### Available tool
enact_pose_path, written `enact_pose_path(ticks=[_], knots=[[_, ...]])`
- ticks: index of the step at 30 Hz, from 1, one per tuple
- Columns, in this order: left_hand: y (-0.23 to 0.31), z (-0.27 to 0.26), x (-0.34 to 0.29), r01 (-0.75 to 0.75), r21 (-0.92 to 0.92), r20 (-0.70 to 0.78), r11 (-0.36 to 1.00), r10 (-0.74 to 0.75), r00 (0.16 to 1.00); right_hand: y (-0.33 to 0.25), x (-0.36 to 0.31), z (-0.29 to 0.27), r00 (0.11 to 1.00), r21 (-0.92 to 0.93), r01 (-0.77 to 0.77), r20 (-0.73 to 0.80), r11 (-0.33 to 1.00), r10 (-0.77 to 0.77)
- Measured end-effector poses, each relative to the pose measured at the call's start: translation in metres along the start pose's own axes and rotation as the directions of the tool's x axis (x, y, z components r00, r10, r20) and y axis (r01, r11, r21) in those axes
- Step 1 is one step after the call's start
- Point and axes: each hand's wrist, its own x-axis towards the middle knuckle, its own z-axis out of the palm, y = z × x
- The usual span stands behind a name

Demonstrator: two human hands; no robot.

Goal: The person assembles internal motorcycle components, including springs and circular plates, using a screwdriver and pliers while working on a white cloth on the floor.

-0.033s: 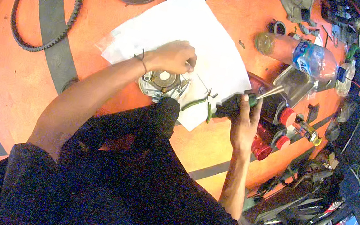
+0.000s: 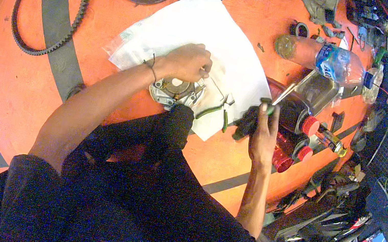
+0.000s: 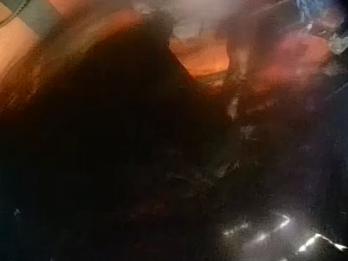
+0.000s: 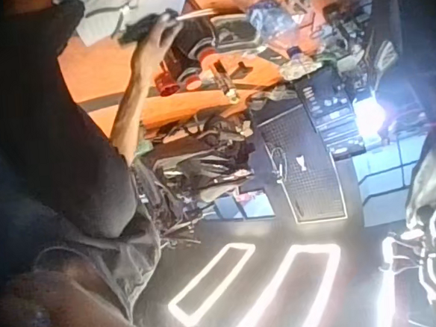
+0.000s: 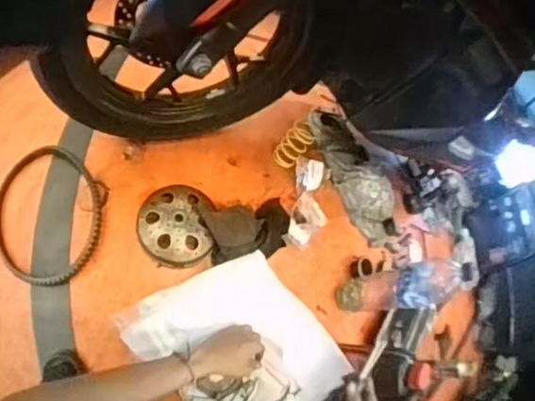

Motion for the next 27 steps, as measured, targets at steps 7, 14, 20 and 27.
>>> enact_pose_path(ticks=[7, 14, 20, 27], knots=[[0.101, 0.039, -0.029, -0.418, 0.076, -0.437, 0.905, 0.407, 0.802, -0.011, -0.047, -0.032, 0.957, -0.361, 0.056, 0.284, 0.931, 0.052], [0.147, 0.068, -0.004, -0.336, -0.26, -0.505, 0.905, 0.17, 0.846, -0.016, -0.052, -0.005, 0.949, -0.401, 0.315, 0.129, 0.86, -0.287], [0.134, 0.064, 0.0, -0.269, -0.307, -0.451, 0.913, 0.11, 0.886, -0.009, -0.04, 0.003, 0.908, -0.498, 0.417, 0.206, 0.76, -0.364], [0.131, 0.065, -0.002, -0.269, -0.304, -0.473, 0.914, 0.1, 0.876, -0.011, -0.038, 0.011, 0.901, -0.517, 0.433, 0.215, 0.738, -0.378]])
